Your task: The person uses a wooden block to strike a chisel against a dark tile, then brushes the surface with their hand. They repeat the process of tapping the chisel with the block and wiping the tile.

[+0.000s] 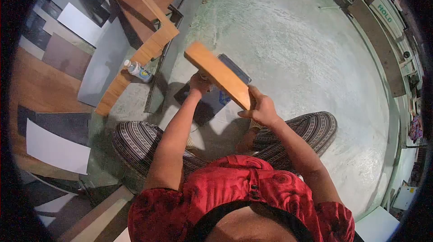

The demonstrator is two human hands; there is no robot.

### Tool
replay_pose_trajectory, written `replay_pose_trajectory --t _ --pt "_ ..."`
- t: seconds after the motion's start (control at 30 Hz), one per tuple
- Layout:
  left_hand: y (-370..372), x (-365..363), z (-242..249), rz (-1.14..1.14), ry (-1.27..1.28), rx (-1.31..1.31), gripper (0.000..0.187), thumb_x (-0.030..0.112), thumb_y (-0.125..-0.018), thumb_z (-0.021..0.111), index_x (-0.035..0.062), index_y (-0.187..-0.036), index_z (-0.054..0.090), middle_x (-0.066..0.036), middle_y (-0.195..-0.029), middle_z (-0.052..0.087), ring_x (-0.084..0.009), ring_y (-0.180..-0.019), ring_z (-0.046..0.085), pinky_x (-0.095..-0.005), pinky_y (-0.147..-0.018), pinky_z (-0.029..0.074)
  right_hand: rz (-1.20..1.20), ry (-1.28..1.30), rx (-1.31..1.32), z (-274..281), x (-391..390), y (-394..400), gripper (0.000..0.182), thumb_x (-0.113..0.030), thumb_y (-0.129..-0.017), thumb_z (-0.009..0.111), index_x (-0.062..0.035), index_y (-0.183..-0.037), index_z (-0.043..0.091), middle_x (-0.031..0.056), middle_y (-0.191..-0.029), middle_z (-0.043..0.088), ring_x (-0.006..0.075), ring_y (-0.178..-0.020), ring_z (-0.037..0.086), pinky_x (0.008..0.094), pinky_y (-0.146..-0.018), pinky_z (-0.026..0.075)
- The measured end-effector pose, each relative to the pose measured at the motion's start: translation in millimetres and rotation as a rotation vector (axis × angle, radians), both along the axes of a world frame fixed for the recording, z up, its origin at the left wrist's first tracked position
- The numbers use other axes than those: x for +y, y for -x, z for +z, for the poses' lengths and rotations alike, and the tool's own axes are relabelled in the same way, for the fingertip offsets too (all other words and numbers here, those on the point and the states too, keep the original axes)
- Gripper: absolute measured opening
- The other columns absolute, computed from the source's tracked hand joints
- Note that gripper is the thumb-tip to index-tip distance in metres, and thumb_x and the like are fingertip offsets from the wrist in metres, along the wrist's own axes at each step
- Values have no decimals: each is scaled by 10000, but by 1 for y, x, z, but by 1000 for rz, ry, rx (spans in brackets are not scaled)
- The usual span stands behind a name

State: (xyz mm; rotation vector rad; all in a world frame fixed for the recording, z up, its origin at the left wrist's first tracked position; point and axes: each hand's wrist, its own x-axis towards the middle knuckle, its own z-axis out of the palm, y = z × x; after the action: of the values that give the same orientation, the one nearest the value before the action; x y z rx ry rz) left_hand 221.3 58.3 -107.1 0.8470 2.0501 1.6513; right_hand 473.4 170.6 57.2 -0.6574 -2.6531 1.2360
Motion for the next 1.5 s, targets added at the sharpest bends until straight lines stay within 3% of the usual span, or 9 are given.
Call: replay_pose_trajectory --t 0.03,0.27,0.43,0.57,0.63,0.73,0.93,1.27,1.5 --pt "4 0 -13 5 -152 -454 354 140 -698 719 7 -992 573 -94 -905 651 -187 -805 633 -339 -698 511 -2 -1 3 0 1 1 845 -254 -521 794 12 -1239 437 210 -1005 605 315 -936 600 334 -816 455" --pt "-5 0 13 -47 -167 -386 343 129 -706 715 0 -992 575 -84 -888 653 -175 -796 630 -333 -720 507 -39 39 -10 -8 4 -2 815 -255 -525 789 -40 -1232 447 189 -995 611 335 -931 592 372 -780 457" --pt "15 -1 -13 -27 354 411 421 261 -752 681 3 -1058 547 -74 -960 654 -215 -831 634 -344 -742 498 -28 99 16 2 1 1 837 -230 -514 797 2 -1237 444 185 -1008 616 293 -938 605 341 -797 458" --pt "4 3 -9 15 -70 249 373 281 -771 650 6 -1012 572 -114 -911 661 -253 -822 633 -365 -736 493 16 -72 -101 -9 3 1 856 -263 -514 791 -11 -1249 431 190 -1014 608 321 -948 592 365 -800 462" --pt "15 4 -13 -42 385 696 308 254 -776 630 24 -977 592 -151 -885 658 -292 -844 628 -378 -733 489 19 -76 -92 -7 1 1 860 -301 -514 782 -39 -1253 427 189 -981 606 364 -926 582 395 -780 467" --pt "-7 -3 32 -82 137 9 261 249 -780 609 44 -941 609 -169 -895 654 -315 -864 617 -384 -741 487 -18 35 32 -1 -2 0 842 -296 -506 789 -63 -1238 444 192 -994 607 365 -933 583 403 -781 470" --pt "26 11 -59 0 161 281 258 234 -770 603 21 -915 601 -165 -870 653 -315 -857 615 -388 -743 484 -4 28 -150 6 -2 4 847 -249 -520 801 8 -1244 443 188 -1050 605 297 -980 596 340 -834 453" --pt "14 6 -24 -44 252 509 332 287 -803 573 12 -987 596 -182 -904 641 -332 -874 604 -375 -747 488 -11 40 11 -7 -3 5 846 -242 -519 809 -11 -1246 443 174 -1049 610 278 -972 598 335 -835 453" --pt "7 7 -14 31 -46 -77 342 331 -786 615 20 -926 590 -104 -868 657 -221 -829 629 -345 -727 502 -53 100 24 -18 0 -1 834 -260 -517 804 -62 -1247 453 186 -1003 620 332 -937 602 366 -799 468"
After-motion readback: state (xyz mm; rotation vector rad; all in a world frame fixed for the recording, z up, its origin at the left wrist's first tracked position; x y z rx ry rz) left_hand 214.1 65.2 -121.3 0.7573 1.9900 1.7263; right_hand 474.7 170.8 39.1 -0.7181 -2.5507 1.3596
